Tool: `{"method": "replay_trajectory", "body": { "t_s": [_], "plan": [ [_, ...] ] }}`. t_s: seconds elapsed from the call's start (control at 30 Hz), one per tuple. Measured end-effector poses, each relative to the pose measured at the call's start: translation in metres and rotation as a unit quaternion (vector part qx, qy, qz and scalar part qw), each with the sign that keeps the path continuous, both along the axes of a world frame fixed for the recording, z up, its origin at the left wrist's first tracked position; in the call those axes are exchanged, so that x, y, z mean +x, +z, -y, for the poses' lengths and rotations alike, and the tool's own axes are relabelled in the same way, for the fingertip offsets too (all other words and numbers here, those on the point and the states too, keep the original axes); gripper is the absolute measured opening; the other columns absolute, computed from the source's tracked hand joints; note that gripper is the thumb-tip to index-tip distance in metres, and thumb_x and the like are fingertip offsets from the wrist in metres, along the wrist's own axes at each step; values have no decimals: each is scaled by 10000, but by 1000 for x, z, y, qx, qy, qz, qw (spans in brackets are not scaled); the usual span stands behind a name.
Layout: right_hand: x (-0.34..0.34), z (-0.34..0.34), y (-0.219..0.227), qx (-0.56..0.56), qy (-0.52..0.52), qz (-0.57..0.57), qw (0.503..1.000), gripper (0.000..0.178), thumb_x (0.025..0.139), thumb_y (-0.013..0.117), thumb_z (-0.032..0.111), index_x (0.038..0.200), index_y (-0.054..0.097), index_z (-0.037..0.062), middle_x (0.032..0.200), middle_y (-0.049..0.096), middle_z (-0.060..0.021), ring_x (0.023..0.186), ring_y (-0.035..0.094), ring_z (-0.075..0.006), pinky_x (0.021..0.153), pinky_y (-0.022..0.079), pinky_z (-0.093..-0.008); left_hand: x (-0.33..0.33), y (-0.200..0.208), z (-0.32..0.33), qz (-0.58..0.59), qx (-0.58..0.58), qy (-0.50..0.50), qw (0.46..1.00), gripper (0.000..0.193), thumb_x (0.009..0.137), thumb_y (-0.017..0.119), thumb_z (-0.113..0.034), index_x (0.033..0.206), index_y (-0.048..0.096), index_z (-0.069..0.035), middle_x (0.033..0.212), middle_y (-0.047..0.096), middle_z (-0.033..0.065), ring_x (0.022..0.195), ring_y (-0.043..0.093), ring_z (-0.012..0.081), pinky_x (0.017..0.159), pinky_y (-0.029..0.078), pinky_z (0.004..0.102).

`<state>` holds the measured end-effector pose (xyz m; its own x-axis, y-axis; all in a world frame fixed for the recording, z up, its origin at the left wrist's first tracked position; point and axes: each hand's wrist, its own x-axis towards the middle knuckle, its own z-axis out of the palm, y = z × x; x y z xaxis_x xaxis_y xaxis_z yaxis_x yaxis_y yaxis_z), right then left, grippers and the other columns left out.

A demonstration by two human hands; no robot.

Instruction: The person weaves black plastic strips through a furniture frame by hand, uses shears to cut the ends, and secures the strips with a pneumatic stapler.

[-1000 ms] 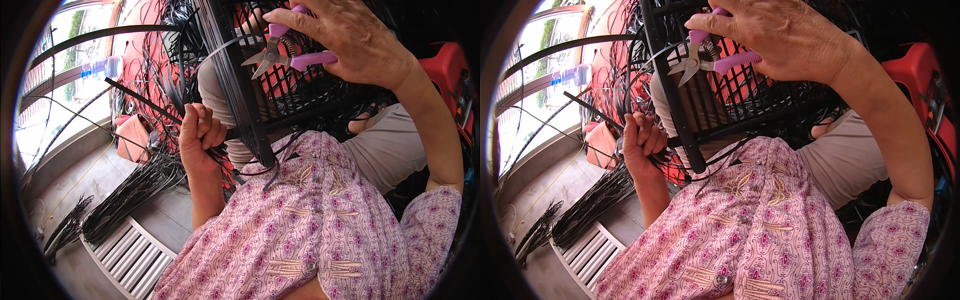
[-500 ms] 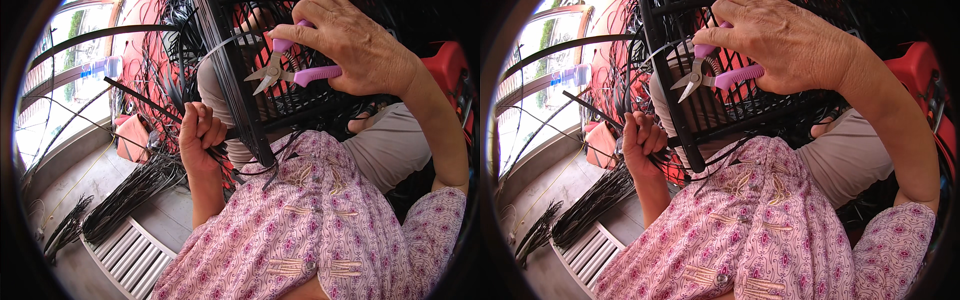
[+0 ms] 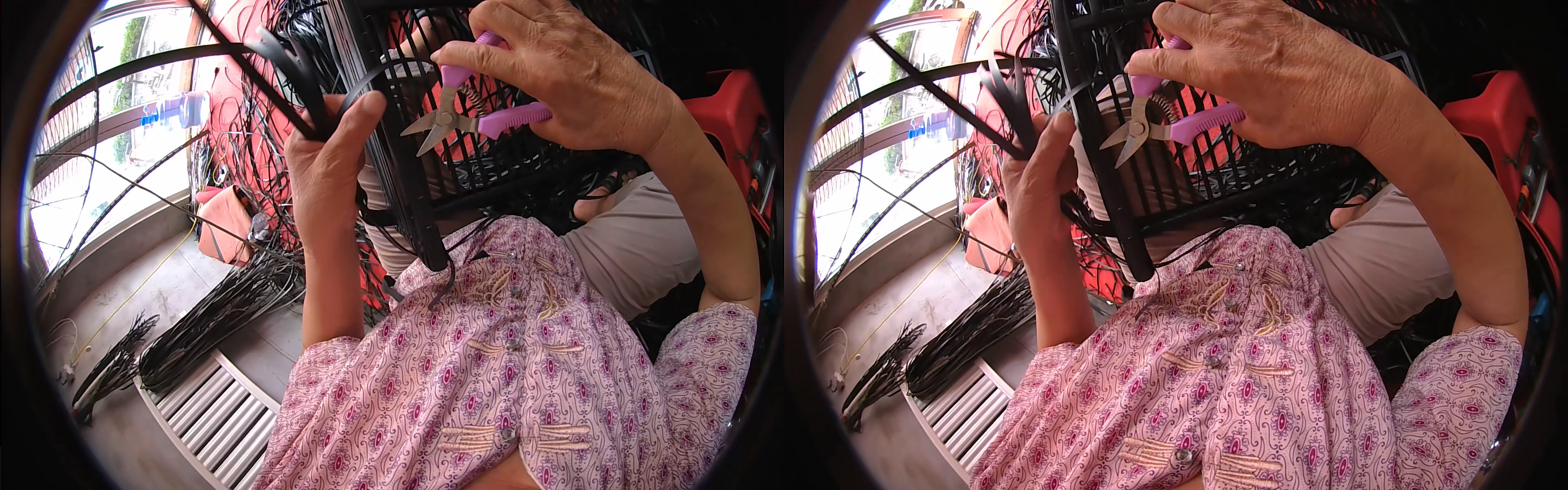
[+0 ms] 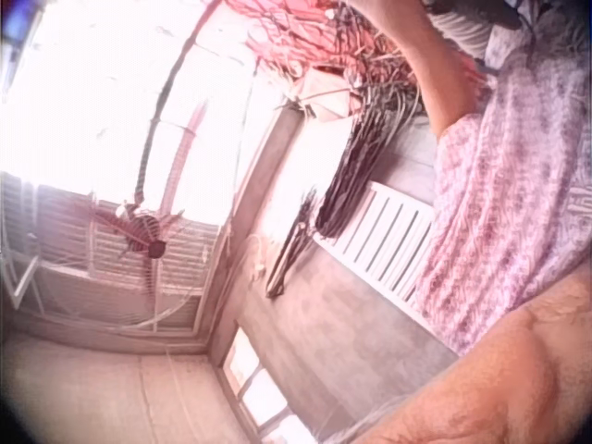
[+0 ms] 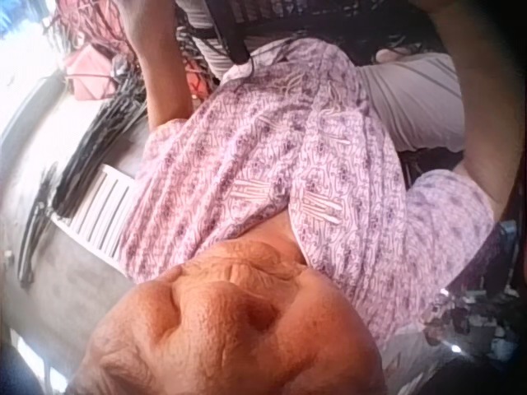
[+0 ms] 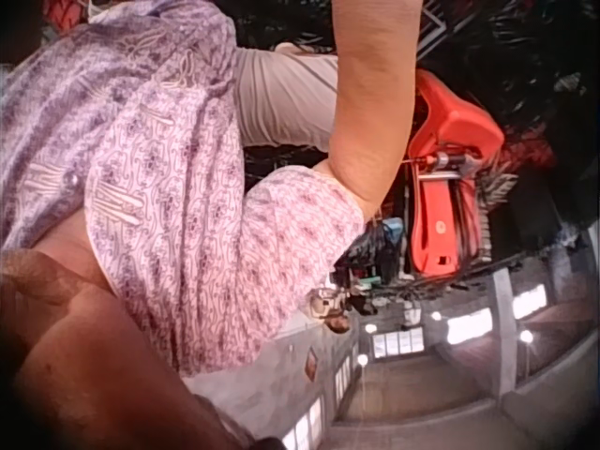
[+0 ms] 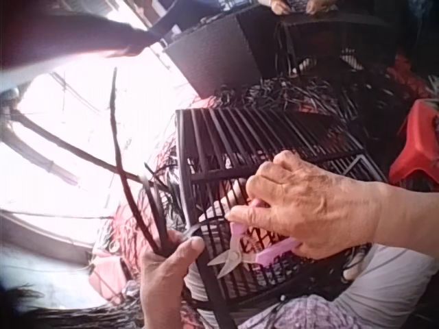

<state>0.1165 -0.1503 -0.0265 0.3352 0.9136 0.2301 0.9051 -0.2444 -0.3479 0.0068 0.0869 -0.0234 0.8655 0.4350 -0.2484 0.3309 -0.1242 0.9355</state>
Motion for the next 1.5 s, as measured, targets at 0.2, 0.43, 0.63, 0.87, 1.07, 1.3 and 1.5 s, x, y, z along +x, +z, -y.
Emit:
{"method": "replay_trajectory", "body": {
  "t_s": [0.2,0.43,0.63,0.87,1.07,1.3,1.5],
  "plan": [
    [-9,2,-4,20,-38,108,993,602,715,725,185,1268,524,57,1034,498,-118,1005,481,-260,877,346,-392,21,3,3,-38,171,-85,981,239,749,811,-170,717,604,-55,646,534,-81,577,439,10,528,357,196],
    [-5,7,2,-59,-9,-49,997,610,762,701,286,1274,504,21,1015,516,-162,977,508,-287,857,389,-403,23,9,-5,-90,92,-114,985,150,817,737,-146,739,652,-50,664,580,-75,603,467,13,555,355,198],
    [-3,3,-5,-35,-14,21,999,633,756,711,307,1282,500,25,1026,521,-164,978,509,-285,857,396,-406,22,9,-4,-58,44,-115,991,103,831,718,-136,775,668,-65,706,597,-83,630,472,10,585,361,197],
    [-8,3,-4,-10,-38,129,991,686,731,734,279,1330,485,56,1049,517,-144,1004,497,-266,883,380,-392,20,11,-4,-55,188,-133,971,185,810,730,-193,753,632,-46,638,538,-74,594,436,21,539,353,219],
    [-6,3,15,-69,1,-45,997,618,703,720,251,1259,525,63,1031,517,-153,996,502,-294,872,382,-403,17,16,3,-59,251,-103,961,256,789,740,-235,746,614,-17,597,510,-53,577,418,41,525,357,234],
    [-21,-8,-10,41,-7,-30,999,585,692,740,183,1230,540,71,1036,543,-130,968,533,-265,847,411,-392,20,25,11,-48,370,-142,917,280,789,715,-239,760,611,19,606,604,86,540,531,152,552,430,322],
    [-37,0,-21,52,-55,-35,997,619,667,791,211,1234,558,131,1071,526,-92,1107,513,-287,981,390,-421,15,31,21,-44,440,-146,885,260,799,699,-229,796,624,20,654,627,130,553,562,196,566,447,330]
  ]
}}
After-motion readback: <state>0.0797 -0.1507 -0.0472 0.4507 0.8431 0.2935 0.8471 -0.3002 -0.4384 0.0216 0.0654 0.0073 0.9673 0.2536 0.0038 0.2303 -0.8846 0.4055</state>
